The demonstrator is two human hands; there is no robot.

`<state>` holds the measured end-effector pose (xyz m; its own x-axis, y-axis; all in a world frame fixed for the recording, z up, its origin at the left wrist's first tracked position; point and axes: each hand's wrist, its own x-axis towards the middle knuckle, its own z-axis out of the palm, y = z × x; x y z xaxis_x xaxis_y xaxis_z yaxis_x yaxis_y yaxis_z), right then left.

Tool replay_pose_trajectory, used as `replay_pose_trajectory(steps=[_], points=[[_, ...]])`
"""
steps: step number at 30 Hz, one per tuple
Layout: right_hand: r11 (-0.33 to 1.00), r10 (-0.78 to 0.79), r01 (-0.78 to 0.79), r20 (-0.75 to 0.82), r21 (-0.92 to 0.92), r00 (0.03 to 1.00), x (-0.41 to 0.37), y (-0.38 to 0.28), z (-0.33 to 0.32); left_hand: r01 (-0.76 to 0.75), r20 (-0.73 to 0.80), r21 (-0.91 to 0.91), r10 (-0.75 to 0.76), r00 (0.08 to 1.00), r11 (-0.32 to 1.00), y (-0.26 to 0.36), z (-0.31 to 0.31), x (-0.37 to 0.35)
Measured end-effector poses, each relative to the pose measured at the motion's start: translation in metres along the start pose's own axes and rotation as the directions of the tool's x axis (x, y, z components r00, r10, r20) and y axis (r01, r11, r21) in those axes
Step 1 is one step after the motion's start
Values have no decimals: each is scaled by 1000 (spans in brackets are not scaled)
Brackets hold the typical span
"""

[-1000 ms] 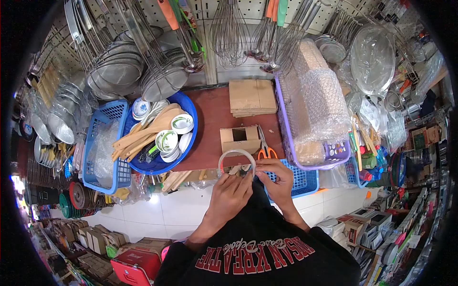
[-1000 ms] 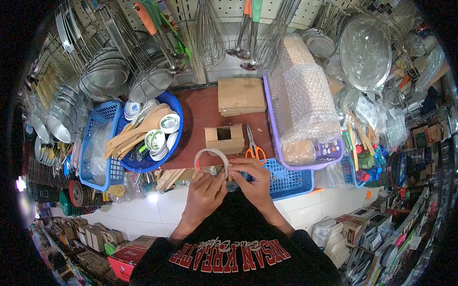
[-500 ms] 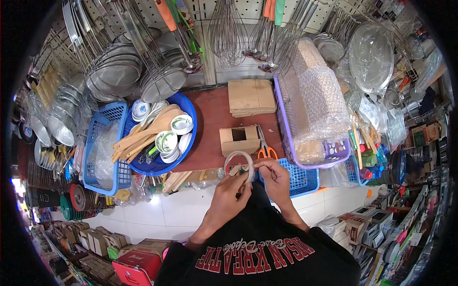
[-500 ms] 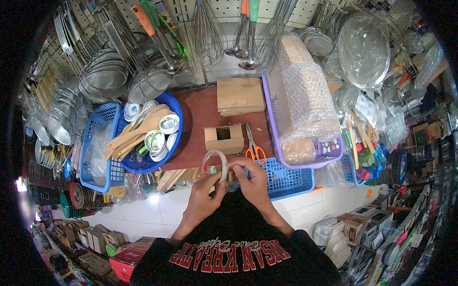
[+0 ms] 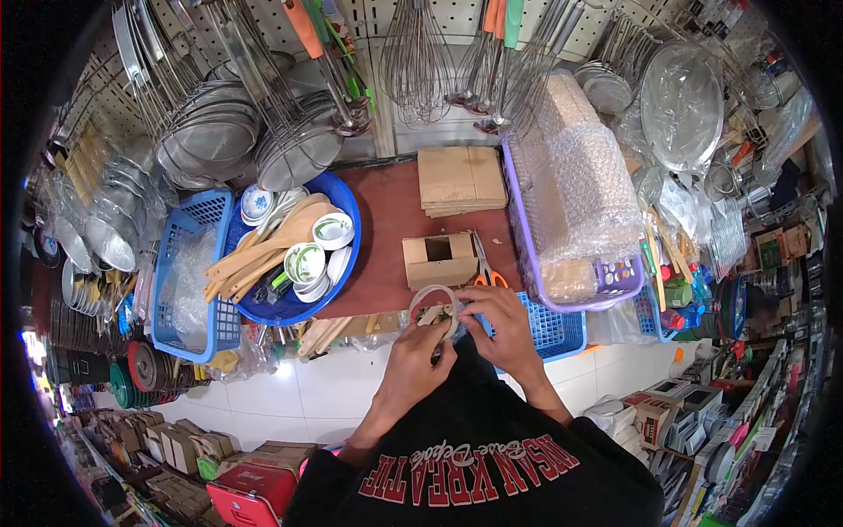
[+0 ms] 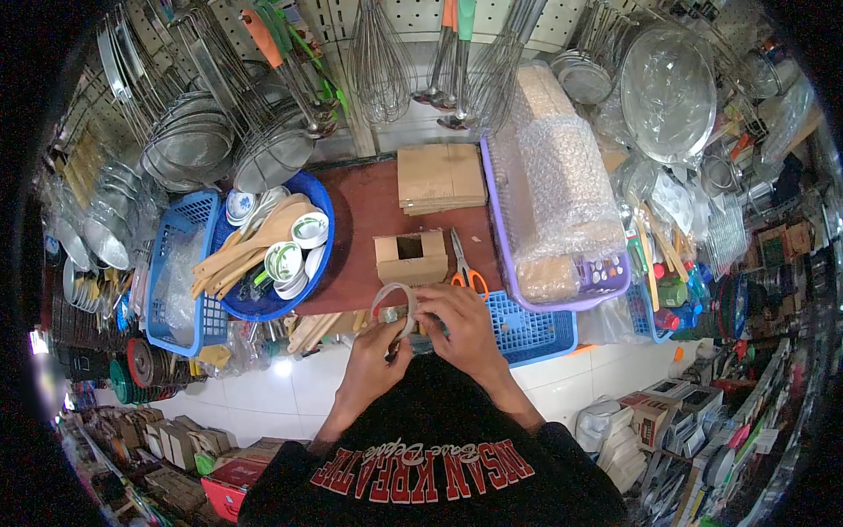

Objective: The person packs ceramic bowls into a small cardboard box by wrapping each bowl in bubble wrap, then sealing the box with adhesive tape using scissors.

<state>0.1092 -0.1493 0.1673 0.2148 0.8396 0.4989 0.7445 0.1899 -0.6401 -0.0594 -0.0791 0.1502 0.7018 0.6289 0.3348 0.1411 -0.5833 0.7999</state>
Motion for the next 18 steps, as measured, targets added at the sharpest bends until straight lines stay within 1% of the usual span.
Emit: replay_pose_trajectory(steps=[1, 2, 4, 5, 7, 8, 10, 11, 14, 17, 18], points=[[999, -20, 21, 19, -29, 1000, 0, 1, 1, 10, -9, -14, -10, 1000, 1000, -2, 1, -1], [996, 73, -74, 42, 42, 996, -1, 1, 3, 20, -17, -28, -20, 1000, 999, -5, 2, -2], [948, 250, -265, 105, 175, 963, -7, 6, 9, 83, -59, -97, -89, 994, 992, -12, 6, -9], [901, 315, -334, 112, 276, 942, -9, 9, 11, 112, -77, -132, -123, 989, 985, -17, 8, -13], [760, 437, -453, 149, 465, 887, -13, 18, 16, 93, -63, -155, -104, 993, 983, -30, 8, -19], [752, 438, -459, 162, 474, 884, -16, 22, 20, 85, -57, -166, -95, 994, 982, -35, 7, -22], [736, 439, -469, 184, 489, 879, -21, 28, 27, 153, -17, -156, -157, 987, 976, -38, 3, -23], [756, 430, -472, 199, 453, 881, -22, 30, 28, 186, 4, -151, -187, 982, 971, -39, 3, -23], [795, 413, -482, 254, 368, 875, -24, 28, 31, 302, -9, -176, -308, 951, 937, -53, 12, -28], [807, 406, -490, 294, 329, 865, -24, 22, 34, 347, 29, -352, -361, 932, 869, -71, 22, -34], [817, 398, -482, 297, 316, 868, -26, 20, 37, 351, 62, -369, -354, 933, 861, -74, 24, -35]])
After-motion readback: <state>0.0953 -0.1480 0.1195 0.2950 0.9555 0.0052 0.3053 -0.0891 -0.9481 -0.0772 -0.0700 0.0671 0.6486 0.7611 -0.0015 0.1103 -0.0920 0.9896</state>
